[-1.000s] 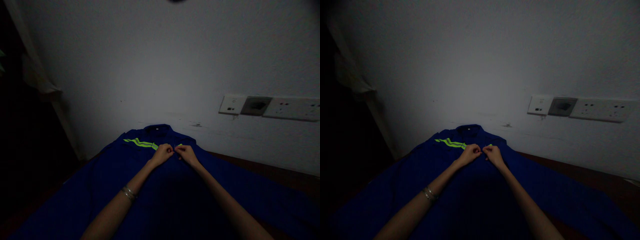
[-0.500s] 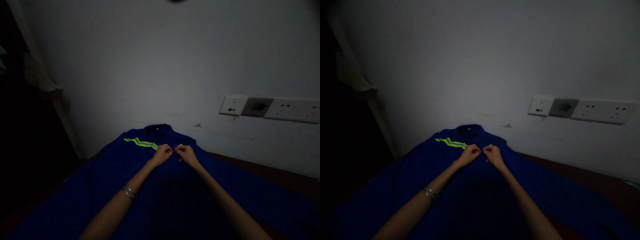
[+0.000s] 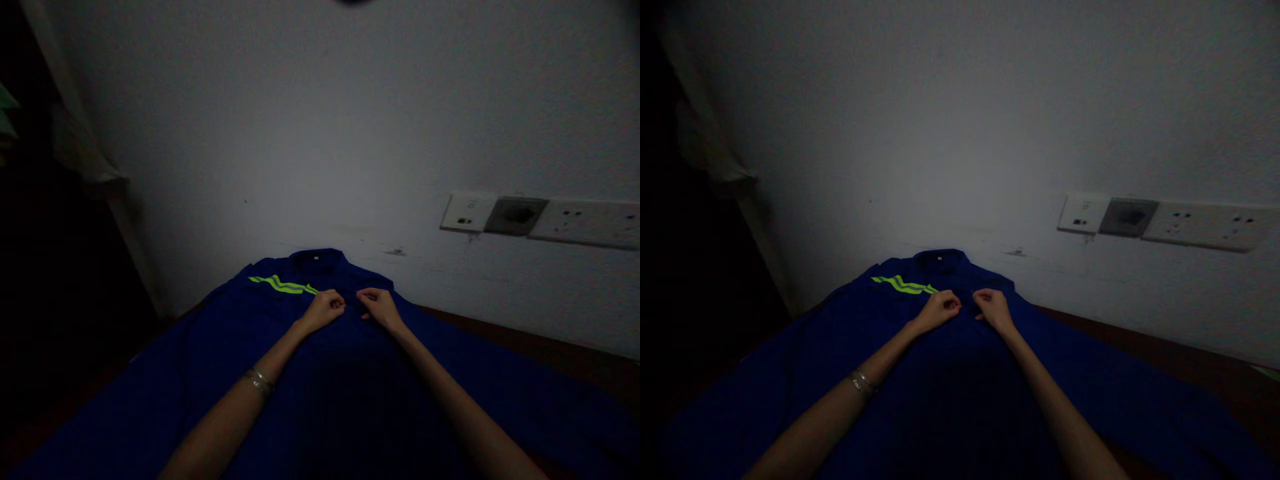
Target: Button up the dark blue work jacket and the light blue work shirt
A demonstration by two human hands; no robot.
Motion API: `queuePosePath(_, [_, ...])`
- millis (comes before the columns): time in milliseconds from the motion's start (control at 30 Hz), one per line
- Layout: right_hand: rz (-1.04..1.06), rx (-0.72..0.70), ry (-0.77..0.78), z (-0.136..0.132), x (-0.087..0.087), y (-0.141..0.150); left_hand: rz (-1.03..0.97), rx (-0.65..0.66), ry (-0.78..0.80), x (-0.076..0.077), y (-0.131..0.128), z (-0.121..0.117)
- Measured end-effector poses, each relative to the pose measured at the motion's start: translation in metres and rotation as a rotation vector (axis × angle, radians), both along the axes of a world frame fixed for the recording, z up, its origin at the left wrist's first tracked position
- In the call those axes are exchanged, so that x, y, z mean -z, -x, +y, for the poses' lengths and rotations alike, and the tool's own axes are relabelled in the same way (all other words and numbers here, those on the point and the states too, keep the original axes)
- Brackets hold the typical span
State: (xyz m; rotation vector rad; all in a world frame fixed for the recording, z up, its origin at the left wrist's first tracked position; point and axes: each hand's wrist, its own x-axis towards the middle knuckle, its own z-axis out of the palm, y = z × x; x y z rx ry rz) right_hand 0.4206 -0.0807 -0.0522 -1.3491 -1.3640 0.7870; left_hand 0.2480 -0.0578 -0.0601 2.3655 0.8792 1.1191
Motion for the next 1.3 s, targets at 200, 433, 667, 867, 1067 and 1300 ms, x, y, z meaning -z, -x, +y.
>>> queuePosePath(200, [-0.217,0.061,-0.142,-0.005,-0.009,-0.002,0.000,-0.025,0.073,0.004,0.002,-0.001])
queuePosePath(433, [-0.406,0.081,-0.382,-0.010,-0.016,0.002,0.124,-0.038,0.103,0.018,0.008,0.002])
queuePosePath(667, [-0.497,0.056,-0.484,-0.022,-0.032,0.009,0.131,-0.058,0.070,0.020,0.011,0.000])
queuePosePath(867, [-0.550,0.028,-0.553,-0.036,-0.051,0.017,0.137,-0.128,-0.081,0.017,0.011,-0.012])
queuePosePath(1067, [-0.556,-0.019,-0.569,-0.051,-0.064,0.029,0.055,-0.159,-0.039,0.011,0.045,-0.029])
queuePosePath(1300, [-0.558,-0.184,-0.367,-0.060,-0.054,0.056,-0.132,-0.349,0.427,0.017,0.122,-0.036])
